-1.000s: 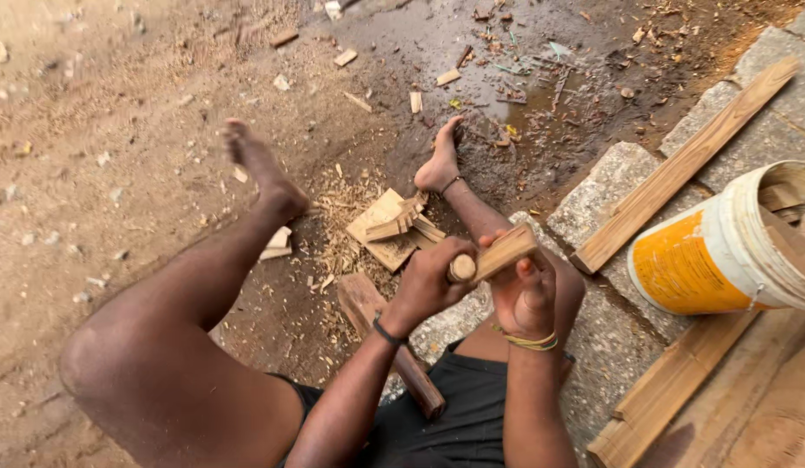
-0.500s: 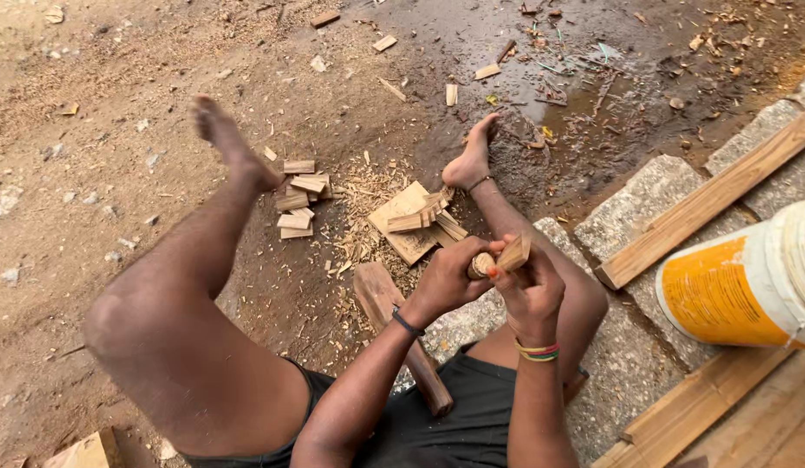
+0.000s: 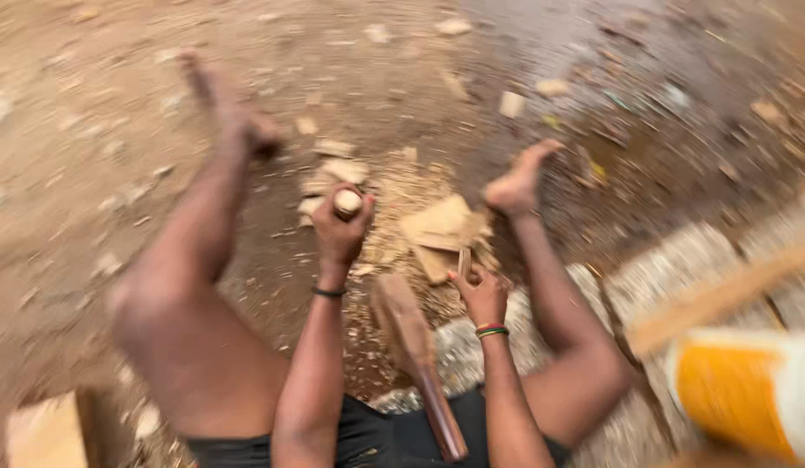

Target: The person sits on the ground and uses a wooden mallet and chisel to split small pieces of wood on a wooden block. The person repeatedly strikes the chisel to split the wood into smaller pieces and places the finished pieces into a nearby bucket.

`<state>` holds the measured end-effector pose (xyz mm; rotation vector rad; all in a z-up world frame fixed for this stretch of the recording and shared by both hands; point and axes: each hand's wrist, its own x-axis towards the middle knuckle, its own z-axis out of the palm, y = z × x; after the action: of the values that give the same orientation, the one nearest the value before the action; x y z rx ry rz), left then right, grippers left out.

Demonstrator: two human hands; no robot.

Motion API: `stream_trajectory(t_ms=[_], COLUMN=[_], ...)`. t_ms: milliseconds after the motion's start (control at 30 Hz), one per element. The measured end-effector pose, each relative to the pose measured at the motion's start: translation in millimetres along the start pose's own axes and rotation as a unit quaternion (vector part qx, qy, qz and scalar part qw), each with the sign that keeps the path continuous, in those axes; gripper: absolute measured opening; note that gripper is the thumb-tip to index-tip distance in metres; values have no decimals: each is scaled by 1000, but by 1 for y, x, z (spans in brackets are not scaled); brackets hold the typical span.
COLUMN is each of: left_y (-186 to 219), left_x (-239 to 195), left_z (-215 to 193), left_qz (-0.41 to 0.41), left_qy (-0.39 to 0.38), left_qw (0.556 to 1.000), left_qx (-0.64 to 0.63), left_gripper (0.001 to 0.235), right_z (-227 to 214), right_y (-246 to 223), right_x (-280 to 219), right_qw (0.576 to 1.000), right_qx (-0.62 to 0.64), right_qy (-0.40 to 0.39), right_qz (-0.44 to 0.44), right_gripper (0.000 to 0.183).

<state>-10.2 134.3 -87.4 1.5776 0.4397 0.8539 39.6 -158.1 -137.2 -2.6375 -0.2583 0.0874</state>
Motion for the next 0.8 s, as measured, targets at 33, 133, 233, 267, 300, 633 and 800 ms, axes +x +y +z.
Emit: stream_trajectory(t_ms=[33, 133, 233, 267, 300, 633, 800], left_y=[-8, -22, -28, -29, -30, -54, -45], left_x=[15, 44, 45, 45, 45, 28, 20], left_z=[-20, -75, -87, -86, -81, -11, 5], left_qz=[74, 26, -46, -50, -43, -80, -62], left_qy=[79, 231, 278, 284, 271, 124, 79], left_qw=[994, 963, 928, 923, 933, 985, 995], left_qx=[9, -138, -243, -253, -233, -85, -8], left_gripper=[16, 17, 17, 16, 16, 13, 16], right_z=[15, 40, 36, 28, 24, 8, 5], right_y=[-15, -75, -141, -153, -162, -4, -31], right_x=[11, 48, 81, 88, 94, 119, 111], right_qw=[999, 987, 990, 993, 992, 992, 938], right_qx=[-22, 18, 55, 25, -5, 94, -249], right_qy=[-46, -159, -98, -111, -122, -14, -16], right_qz=[9, 28, -80, -33, 18, -85, -241], right_gripper=[55, 66, 73, 71, 69, 38, 79])
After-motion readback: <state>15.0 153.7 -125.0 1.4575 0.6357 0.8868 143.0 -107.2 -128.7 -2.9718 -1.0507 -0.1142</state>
